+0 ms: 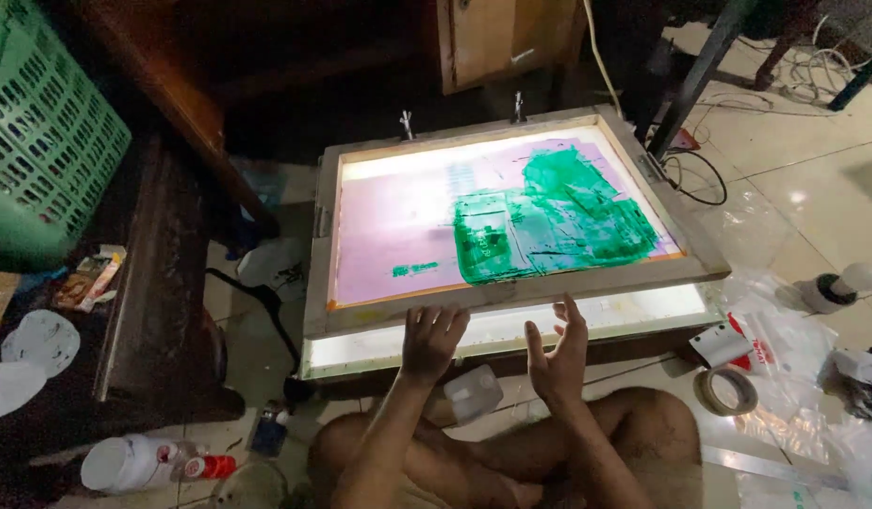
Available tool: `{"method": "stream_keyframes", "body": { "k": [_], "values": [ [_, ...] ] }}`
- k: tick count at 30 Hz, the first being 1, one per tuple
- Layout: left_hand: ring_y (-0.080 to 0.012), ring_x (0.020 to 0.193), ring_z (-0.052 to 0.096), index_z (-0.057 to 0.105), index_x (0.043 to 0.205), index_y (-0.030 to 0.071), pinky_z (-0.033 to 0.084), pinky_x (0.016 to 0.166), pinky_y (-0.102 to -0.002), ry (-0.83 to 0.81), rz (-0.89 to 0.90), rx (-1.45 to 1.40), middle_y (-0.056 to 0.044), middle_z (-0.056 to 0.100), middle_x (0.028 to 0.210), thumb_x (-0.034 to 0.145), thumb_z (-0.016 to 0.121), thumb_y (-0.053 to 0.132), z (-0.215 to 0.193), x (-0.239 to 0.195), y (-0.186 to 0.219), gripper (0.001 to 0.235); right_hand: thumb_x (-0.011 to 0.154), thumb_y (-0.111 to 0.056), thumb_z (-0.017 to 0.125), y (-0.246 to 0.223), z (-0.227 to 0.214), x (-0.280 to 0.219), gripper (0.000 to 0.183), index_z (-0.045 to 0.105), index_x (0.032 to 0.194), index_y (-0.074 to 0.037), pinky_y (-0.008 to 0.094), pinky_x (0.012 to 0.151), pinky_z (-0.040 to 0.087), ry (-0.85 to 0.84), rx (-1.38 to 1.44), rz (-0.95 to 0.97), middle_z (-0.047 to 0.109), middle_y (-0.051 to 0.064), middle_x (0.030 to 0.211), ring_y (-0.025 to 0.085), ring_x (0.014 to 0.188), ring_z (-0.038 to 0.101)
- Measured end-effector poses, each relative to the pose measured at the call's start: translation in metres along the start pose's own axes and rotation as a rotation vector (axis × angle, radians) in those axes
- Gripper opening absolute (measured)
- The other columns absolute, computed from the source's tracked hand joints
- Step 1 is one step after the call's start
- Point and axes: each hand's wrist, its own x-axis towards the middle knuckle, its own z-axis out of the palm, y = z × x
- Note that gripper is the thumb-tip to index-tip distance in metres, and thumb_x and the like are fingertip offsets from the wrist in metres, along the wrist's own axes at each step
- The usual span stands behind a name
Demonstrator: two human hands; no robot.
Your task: Preparing a screen for printing by applying and spreading green emulsion on a light box.
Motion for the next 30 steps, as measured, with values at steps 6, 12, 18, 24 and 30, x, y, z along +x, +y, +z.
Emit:
{"method": "stream_keyframes", "body": {
  "k": [6,12,18,24,30],
  "values": [
    [-0.0224,0.081,0.061,0.069,0.087,0.014,0.049,0.075,-0.038,-0.104,-0.131,-0.061,-0.001,0.061,0.087,0.092,0.076,0.017,0.017,-0.035,0.006,0.009,0.095,-0.032,0.07,-0.003,-0.002,-0.005,0.069,0.046,0.151,0.0,0.053,0.096,0.052,-0.018,-0.262,-0.119,0.057,0.023,0.124,0.044,0.114,0.058],
    [-0.0218,0.088,0.057,0.067,0.085,0.016,0.045,0.072,-0.037,-0.178,-0.294,-0.102,0.001,0.055,0.09,0.076,0.088,0.022,0.019,-0.05,0.012,0.024,0.095,-0.035,0.071,0.019,0.008,-0.013,0.069,0.048,0.151,-0.001,0.053,0.092,0.048,-0.033,-0.379,-0.173,0.057,0.023,0.123,0.043,0.109,0.059],
    [-0.0214,0.09,0.056,0.068,0.089,0.017,0.043,0.071,-0.037,-0.262,-0.473,-0.184,0.001,0.053,0.097,0.084,0.083,0.024,0.009,-0.05,0.016,0.018,0.092,-0.032,0.074,0.02,0.018,-0.016,0.069,0.049,0.149,-0.002,0.05,0.099,0.043,0.047,-0.386,-0.257,0.059,0.018,0.124,0.039,0.113,0.058],
    [-0.0255,0.091,0.061,0.073,0.099,0.019,0.047,0.077,-0.038,-0.259,-0.556,-0.211,-0.001,0.058,0.096,0.092,0.078,0.025,-0.04,-0.052,0.006,0.011,0.085,-0.015,0.085,0.055,0.021,-0.021,0.072,0.052,0.147,0.0,0.049,0.109,0.036,0.049,-0.457,-0.332,0.055,0.02,0.133,0.04,0.124,0.053],
    [-0.0247,0.079,0.063,0.07,0.081,0.011,0.049,0.077,-0.039,0.032,-0.844,-0.243,-0.002,0.068,0.083,0.09,0.078,0.008,-0.148,-0.072,-0.029,0.013,0.106,-0.007,0.068,-0.008,0.019,-0.022,0.043,0.056,0.138,0.02,0.059,0.11,0.037,0.046,-0.354,-0.485,0.05,0.035,0.128,0.05,0.123,0.046]
  ]
}}
